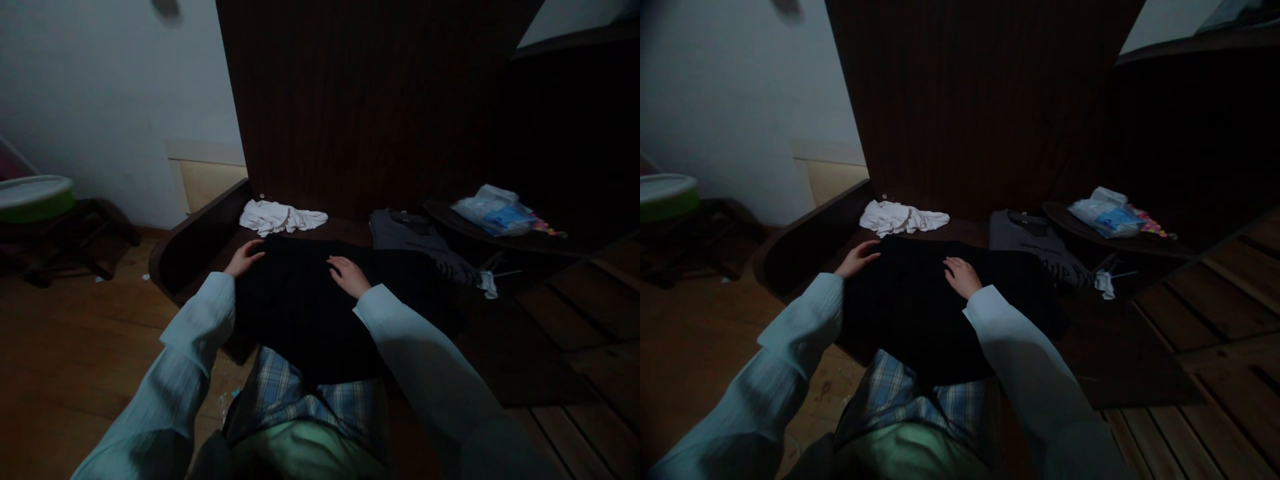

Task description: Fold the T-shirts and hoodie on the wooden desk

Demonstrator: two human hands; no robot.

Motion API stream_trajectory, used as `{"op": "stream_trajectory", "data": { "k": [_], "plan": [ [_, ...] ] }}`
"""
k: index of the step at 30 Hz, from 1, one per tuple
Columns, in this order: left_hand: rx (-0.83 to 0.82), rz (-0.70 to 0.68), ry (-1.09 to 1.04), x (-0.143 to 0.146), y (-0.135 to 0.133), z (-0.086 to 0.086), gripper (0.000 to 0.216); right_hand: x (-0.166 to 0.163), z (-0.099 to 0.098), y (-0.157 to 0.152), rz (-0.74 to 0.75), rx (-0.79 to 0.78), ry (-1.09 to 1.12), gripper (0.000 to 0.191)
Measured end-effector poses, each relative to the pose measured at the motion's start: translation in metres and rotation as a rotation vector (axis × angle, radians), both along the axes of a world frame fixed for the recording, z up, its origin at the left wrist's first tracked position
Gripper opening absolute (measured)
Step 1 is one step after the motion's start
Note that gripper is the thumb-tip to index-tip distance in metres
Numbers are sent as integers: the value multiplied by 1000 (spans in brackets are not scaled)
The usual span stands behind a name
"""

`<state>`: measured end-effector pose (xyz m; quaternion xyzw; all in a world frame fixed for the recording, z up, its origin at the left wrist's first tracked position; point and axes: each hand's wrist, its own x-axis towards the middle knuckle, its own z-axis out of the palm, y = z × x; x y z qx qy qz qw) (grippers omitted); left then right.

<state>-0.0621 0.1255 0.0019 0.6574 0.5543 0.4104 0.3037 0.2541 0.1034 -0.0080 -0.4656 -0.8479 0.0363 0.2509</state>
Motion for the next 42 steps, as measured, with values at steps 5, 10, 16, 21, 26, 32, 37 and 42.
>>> {"op": "stream_trajectory", "data": {
  "k": [5,10,16,21,26,32,37,42],
  "plan": [
    [62,-27,45,-1,0,0,47,0,-1,0,-6,-3,-6,31],
    [30,8,101,-2,3,2,37,-1,-2,4,-7,-2,-30,32],
    [-8,26,88,-3,18,5,38,-2,-2,13,-6,-13,-57,34],
    [-94,36,216,-9,17,18,49,-2,-3,16,-9,-21,-65,35],
    [132,-37,497,-10,-31,32,64,-2,-6,17,-3,-12,-67,35],
    [125,-240,653,0,-77,21,64,-1,-2,17,-11,-7,-136,35],
    [199,-235,700,3,-89,10,66,-18,23,14,-90,-72,-220,26],
    [256,-199,675,4,-98,6,38,-61,30,5,68,-67,-51,40]
  ]
}}
